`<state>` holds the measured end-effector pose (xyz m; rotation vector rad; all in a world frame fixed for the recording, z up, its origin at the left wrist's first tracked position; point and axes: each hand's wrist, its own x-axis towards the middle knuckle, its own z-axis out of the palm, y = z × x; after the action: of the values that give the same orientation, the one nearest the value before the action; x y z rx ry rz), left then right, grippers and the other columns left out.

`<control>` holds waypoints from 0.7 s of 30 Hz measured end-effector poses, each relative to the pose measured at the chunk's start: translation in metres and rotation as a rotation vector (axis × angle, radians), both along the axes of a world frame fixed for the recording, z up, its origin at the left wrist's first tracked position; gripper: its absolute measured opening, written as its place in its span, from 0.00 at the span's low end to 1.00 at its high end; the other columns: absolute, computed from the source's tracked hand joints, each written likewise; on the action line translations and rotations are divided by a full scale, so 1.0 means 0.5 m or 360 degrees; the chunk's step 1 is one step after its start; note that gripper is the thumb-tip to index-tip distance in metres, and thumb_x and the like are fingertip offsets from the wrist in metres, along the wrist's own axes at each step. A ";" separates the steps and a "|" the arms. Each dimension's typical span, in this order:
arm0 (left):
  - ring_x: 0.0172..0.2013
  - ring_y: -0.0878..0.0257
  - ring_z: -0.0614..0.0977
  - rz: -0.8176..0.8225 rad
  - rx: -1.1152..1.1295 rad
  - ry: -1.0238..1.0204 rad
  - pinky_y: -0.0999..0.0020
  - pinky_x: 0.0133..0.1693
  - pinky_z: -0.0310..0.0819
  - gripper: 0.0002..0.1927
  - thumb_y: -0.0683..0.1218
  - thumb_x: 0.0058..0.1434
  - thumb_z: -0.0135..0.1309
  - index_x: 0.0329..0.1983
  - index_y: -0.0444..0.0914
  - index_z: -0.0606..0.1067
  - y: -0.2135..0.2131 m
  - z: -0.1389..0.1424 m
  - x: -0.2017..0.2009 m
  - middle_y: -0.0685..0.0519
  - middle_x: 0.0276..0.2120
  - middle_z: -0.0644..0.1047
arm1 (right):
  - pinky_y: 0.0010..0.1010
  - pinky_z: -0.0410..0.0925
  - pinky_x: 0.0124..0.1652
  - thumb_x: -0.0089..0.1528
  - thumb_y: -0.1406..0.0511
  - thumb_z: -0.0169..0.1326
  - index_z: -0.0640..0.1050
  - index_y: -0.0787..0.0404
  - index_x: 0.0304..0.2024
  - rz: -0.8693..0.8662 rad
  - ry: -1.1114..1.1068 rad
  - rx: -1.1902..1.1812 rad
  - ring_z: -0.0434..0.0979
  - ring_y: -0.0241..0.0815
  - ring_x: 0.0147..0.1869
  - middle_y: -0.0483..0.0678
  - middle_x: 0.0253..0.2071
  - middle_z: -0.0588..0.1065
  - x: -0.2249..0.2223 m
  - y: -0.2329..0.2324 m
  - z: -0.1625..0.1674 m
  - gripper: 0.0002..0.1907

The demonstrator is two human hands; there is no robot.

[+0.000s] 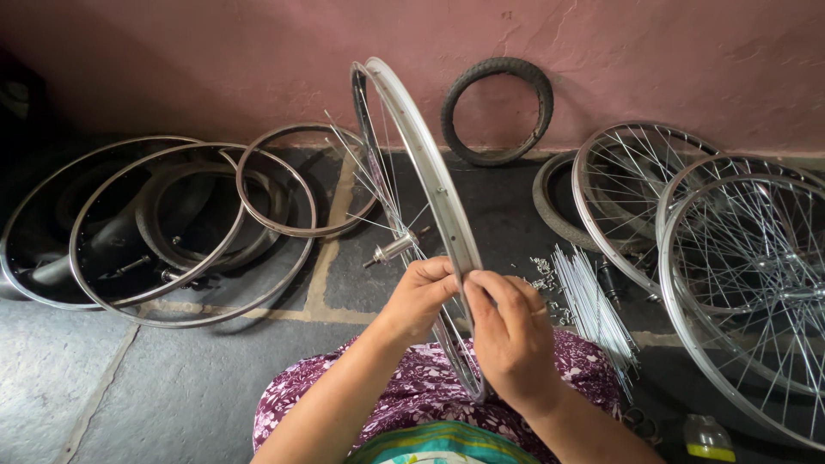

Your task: The person laces a bicycle wheel by inserting spokes through the hub and rim. They rotate the wheel to access different spoke holes and continue adding spokes one at a time.

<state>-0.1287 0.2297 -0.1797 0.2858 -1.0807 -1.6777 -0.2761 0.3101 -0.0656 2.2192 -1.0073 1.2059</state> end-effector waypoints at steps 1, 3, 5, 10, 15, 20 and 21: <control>0.45 0.66 0.81 -0.0047 0.0034 0.0044 0.69 0.50 0.75 0.12 0.46 0.67 0.62 0.49 0.33 0.80 -0.002 0.002 0.004 0.53 0.43 0.82 | 0.34 0.71 0.54 0.62 0.74 0.62 0.80 0.71 0.48 -0.0024 0.0020 -0.0020 0.74 0.47 0.56 0.51 0.54 0.73 0.000 0.005 -0.003 0.12; 0.44 0.66 0.81 -0.0116 0.0050 0.0081 0.69 0.50 0.76 0.14 0.46 0.65 0.63 0.50 0.34 0.79 -0.003 0.007 0.007 0.53 0.43 0.82 | 0.34 0.70 0.56 0.62 0.73 0.62 0.80 0.70 0.49 -0.0066 0.0060 -0.0065 0.72 0.50 0.59 0.53 0.56 0.73 -0.002 0.014 -0.013 0.13; 0.44 0.66 0.81 -0.0152 0.0019 0.0069 0.68 0.50 0.76 0.15 0.45 0.64 0.64 0.52 0.34 0.79 0.001 0.012 0.010 0.54 0.44 0.82 | 0.36 0.69 0.57 0.62 0.73 0.58 0.80 0.68 0.51 -0.0039 0.0045 -0.0015 0.70 0.51 0.61 0.54 0.57 0.72 -0.008 0.021 -0.026 0.14; 0.45 0.66 0.82 -0.0158 -0.0001 0.0059 0.67 0.52 0.77 0.14 0.47 0.65 0.62 0.49 0.36 0.79 0.013 0.014 0.015 0.53 0.44 0.82 | 0.38 0.70 0.60 0.63 0.76 0.48 0.74 0.67 0.61 0.0179 -0.0183 0.0358 0.69 0.54 0.65 0.57 0.65 0.64 -0.016 0.020 -0.083 0.23; 0.44 0.69 0.79 -0.0059 -0.0077 -0.0163 0.70 0.50 0.74 0.12 0.49 0.72 0.59 0.48 0.34 0.80 0.014 0.006 0.012 0.56 0.40 0.81 | 0.45 0.64 0.66 0.64 0.75 0.46 0.57 0.64 0.72 0.0355 -0.0528 0.0453 0.64 0.57 0.71 0.58 0.72 0.56 -0.050 0.036 -0.161 0.33; 0.43 0.69 0.80 -0.0168 -0.0037 -0.0062 0.70 0.49 0.75 0.11 0.48 0.69 0.60 0.47 0.37 0.78 0.010 0.009 0.016 0.57 0.41 0.80 | 0.44 0.71 0.65 0.68 0.75 0.42 0.55 0.59 0.75 0.0986 -0.1205 0.0780 0.69 0.52 0.72 0.58 0.73 0.58 -0.045 0.069 -0.253 0.32; 0.43 0.69 0.80 -0.0183 -0.0051 -0.0031 0.70 0.49 0.75 0.11 0.48 0.67 0.60 0.47 0.37 0.78 0.010 0.011 0.017 0.57 0.41 0.80 | 0.45 0.71 0.65 0.68 0.75 0.42 0.54 0.59 0.75 0.1056 -0.1243 0.0805 0.69 0.53 0.73 0.59 0.73 0.58 -0.046 0.073 -0.266 0.32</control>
<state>-0.1203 0.2345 -0.1742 0.2233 -1.1564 -1.7608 -0.2991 0.3467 -0.1986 2.6178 -0.9129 2.4787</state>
